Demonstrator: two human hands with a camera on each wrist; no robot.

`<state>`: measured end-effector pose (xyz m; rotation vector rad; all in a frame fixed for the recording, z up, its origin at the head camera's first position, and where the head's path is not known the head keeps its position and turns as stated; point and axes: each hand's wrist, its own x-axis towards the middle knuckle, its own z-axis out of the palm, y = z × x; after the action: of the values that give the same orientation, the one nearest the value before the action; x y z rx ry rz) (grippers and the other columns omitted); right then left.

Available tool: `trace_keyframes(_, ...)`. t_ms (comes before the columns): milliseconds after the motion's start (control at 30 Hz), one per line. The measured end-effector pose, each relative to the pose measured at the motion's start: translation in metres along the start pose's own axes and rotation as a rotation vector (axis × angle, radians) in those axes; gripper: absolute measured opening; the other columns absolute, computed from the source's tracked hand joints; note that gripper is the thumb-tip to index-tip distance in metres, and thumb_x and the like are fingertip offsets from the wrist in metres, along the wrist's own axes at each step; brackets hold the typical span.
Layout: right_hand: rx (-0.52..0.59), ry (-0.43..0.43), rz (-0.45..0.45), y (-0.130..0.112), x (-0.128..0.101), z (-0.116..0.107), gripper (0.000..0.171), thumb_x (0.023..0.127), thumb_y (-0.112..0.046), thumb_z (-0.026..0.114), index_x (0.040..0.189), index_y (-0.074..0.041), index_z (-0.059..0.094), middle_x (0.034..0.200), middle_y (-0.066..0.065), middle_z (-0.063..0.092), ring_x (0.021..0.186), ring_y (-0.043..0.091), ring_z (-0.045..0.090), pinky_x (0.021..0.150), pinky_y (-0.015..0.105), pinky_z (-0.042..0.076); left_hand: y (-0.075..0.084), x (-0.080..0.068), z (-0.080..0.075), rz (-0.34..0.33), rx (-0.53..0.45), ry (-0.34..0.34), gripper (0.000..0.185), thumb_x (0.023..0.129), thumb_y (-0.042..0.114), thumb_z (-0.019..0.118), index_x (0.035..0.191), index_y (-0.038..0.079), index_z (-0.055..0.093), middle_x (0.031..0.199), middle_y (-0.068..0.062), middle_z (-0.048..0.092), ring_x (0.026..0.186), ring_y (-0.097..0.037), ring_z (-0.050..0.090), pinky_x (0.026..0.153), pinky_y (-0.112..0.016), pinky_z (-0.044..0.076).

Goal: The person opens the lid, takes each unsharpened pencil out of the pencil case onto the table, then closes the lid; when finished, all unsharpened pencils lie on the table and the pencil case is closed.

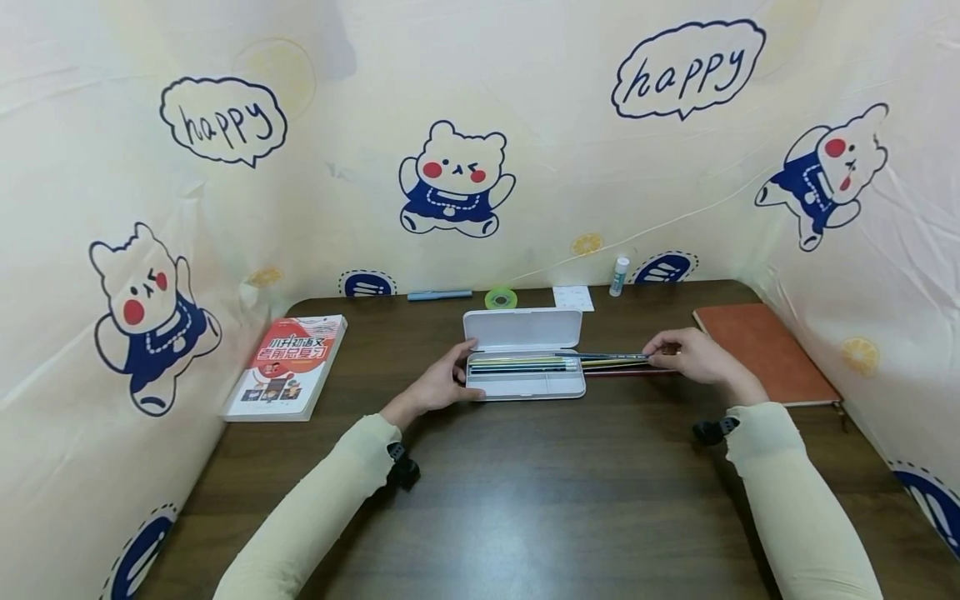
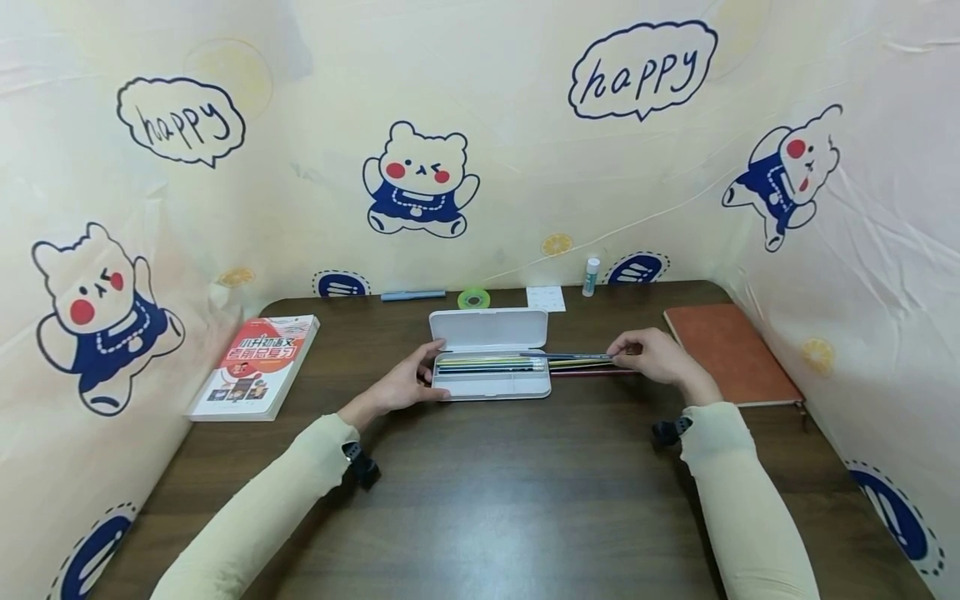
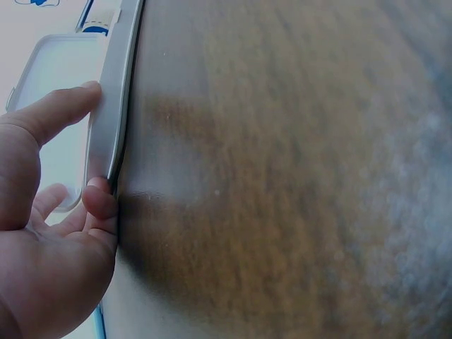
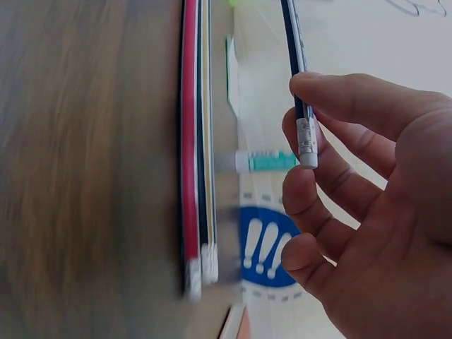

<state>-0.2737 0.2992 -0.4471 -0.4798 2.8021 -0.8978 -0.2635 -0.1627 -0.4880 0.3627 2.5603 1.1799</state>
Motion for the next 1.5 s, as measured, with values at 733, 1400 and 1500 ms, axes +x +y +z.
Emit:
trace_keyframes(733,-0.066,-0.030,0.065,0.032,-0.029,-0.008,0.007,0.091,-0.013,0.071,0.096,-0.014,0.076,0.099,0.006,0.074,0.087,0.019,0.059,0.080,0.035,0.045,0.001,0.000,-0.001,-0.012,-0.009,-0.008,0.095,0.084,0.029,0.082,0.158,0.029,0.022,0.147,-0.004,0.044,0.101,-0.021,0.049,0.087,-0.033,0.040)
trace_keyframes(1400,-0.084,-0.009,0.130,0.031,-0.015,0.004,0.009,0.090,-0.012,0.071,0.098,-0.010,0.076,0.102,0.014,0.074,0.090,0.024,0.062,0.084,0.046,0.048,-0.001,0.002,0.000,-0.005,-0.008,-0.005,0.095,0.083,0.029,0.083,0.157,0.029,0.024,0.147,-0.004,0.044,0.100,-0.020,0.049,0.085,-0.032,0.040)
trace_keyframes(1500,-0.072,-0.009,0.116,0.030,-0.015,0.003,0.012,0.091,-0.013,0.070,0.101,-0.011,0.076,0.105,0.014,0.074,0.092,0.025,0.062,0.085,0.046,0.049,-0.002,0.002,0.000,-0.004,-0.014,-0.005,0.096,0.082,0.029,0.083,0.157,0.028,0.024,0.147,-0.004,0.044,0.100,-0.021,0.049,0.086,-0.032,0.040)
